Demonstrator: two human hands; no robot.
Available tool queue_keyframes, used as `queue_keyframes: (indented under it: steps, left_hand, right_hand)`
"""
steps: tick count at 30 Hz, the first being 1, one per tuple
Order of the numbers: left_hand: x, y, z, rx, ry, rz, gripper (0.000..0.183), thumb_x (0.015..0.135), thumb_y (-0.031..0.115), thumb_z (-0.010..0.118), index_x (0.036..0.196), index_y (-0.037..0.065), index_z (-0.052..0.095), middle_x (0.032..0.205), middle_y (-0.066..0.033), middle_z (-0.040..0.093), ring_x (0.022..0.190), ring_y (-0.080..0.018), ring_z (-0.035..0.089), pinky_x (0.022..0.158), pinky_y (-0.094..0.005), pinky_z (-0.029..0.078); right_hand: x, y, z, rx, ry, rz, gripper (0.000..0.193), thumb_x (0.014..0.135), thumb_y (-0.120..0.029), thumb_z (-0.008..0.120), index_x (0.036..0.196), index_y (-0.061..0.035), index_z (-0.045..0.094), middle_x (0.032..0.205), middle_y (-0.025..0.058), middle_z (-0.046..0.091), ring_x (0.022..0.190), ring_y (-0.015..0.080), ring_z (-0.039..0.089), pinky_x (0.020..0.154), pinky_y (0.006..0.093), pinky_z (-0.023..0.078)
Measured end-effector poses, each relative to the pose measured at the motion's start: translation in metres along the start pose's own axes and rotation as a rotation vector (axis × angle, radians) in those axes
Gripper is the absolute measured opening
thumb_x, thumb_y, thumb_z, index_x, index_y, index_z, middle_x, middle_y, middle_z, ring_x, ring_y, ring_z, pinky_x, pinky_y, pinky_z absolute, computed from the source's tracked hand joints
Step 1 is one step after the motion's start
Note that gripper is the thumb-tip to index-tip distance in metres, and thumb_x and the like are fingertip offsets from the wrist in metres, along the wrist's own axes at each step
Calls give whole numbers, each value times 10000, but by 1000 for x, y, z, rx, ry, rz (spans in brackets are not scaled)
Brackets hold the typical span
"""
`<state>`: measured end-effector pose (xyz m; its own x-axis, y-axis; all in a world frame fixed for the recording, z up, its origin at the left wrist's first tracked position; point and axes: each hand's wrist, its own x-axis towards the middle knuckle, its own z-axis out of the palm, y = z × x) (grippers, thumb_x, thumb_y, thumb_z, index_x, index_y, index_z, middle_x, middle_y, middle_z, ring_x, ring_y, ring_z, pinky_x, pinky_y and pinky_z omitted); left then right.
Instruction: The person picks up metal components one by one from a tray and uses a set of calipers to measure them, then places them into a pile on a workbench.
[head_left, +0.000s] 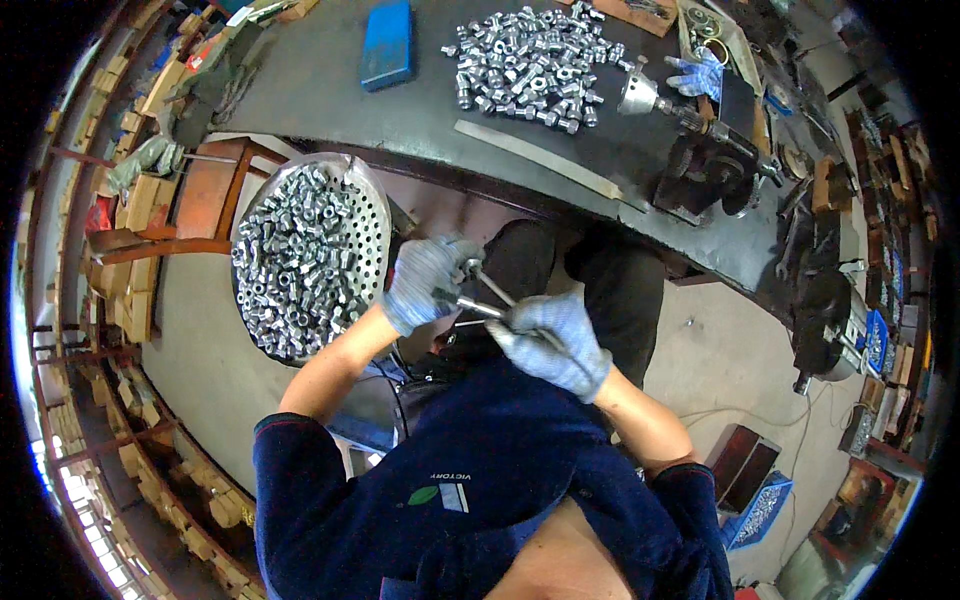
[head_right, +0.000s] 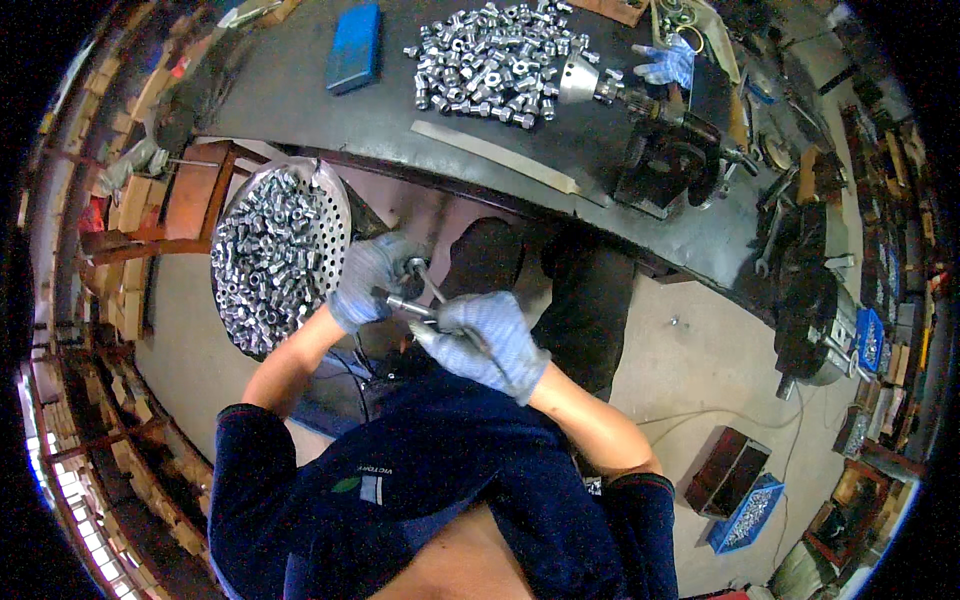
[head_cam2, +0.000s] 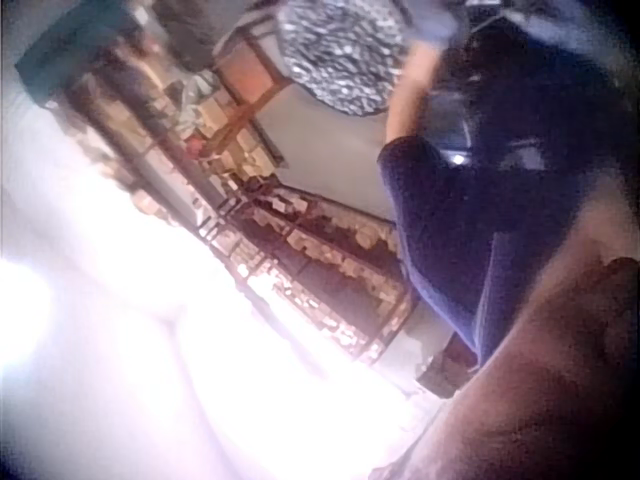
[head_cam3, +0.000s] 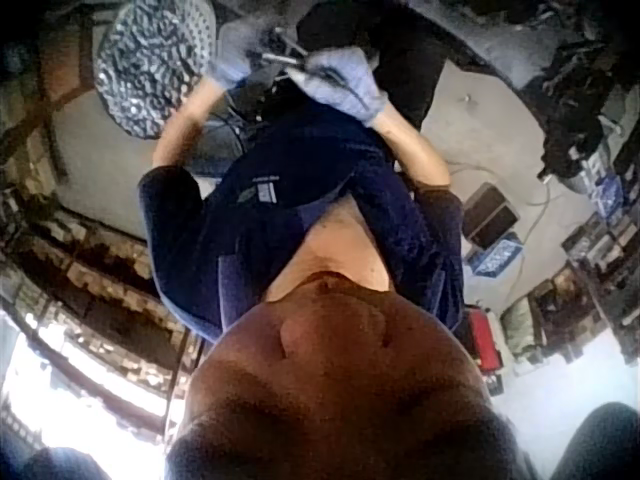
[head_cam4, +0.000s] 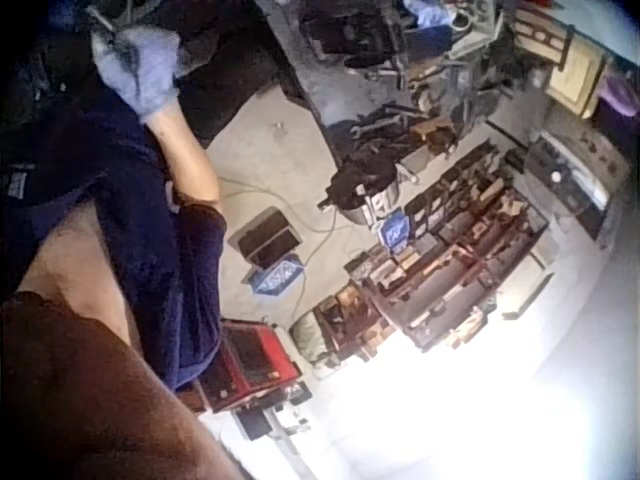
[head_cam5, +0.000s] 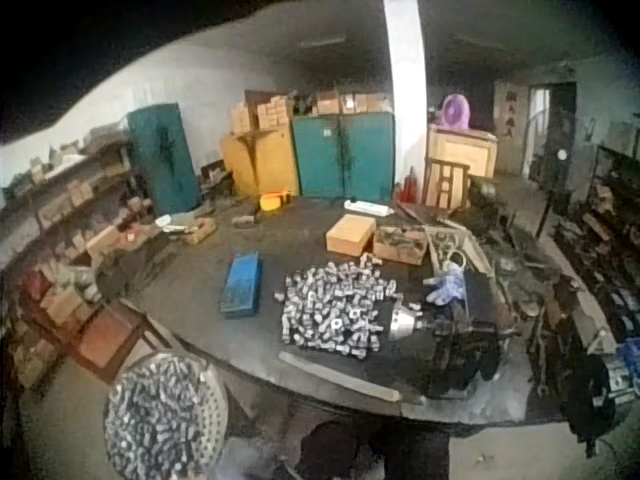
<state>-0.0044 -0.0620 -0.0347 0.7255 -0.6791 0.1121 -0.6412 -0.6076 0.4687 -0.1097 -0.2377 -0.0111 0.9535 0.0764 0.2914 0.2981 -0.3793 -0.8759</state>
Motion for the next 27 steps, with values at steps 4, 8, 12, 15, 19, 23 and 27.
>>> queue_keyframes:
  steps: [4,8,12,15,19,23,27]
  left_hand:
    - [5,5,17,-64,21,96,216,659,242,684,849,147,645,704,-85,606,638,-290,592,551,-374,456]
    - [28,1,18,30,60,-27,125,714,213,594,800,142,649,734,-114,621,701,-320,612,602,-429,479]
    - [85,-19,11,165,-47,-8,217,657,235,646,852,139,660,783,-133,635,705,-336,614,640,-436,492]
    - [146,-16,1,111,1,-113,289,672,255,650,919,108,680,859,-163,651,827,-328,626,750,-423,494]
    - [222,-34,-8,-52,281,-24,386,671,306,690,995,98,678,860,-170,666,827,-311,641,773,-392,497]
    - [258,-37,-31,-818,387,-155,330,783,133,658,1087,11,620,898,-113,668,620,-152,620,632,-282,492]
    - [210,-45,-67,-364,270,-58,309,801,109,608,1084,-17,600,846,-103,654,581,-116,593,599,-290,488]
  right_hand:
    - [2,18,12,-148,-13,-43,308,688,-265,734,501,-125,532,497,96,522,446,277,540,426,369,422]
    - [-8,5,-17,-316,24,-176,317,692,-275,733,504,-131,522,502,73,513,456,256,541,439,351,428]
    - [-18,-6,-39,-255,96,-62,295,698,-250,734,524,-116,537,510,96,510,458,261,536,433,343,405]
    - [-23,-8,-46,-147,129,-9,251,702,-172,736,550,-81,559,522,108,516,457,264,527,440,329,406]
    - [-28,-4,-34,-60,158,59,246,715,-141,733,554,-71,561,518,116,506,447,260,507,451,323,409]
    - [-26,-5,-37,-38,127,51,275,713,-148,740,540,-77,538,507,113,495,437,240,495,452,316,416]
    - [-32,-4,-38,-144,126,93,290,720,-46,701,544,-64,472,506,80,436,442,160,418,437,304,343]
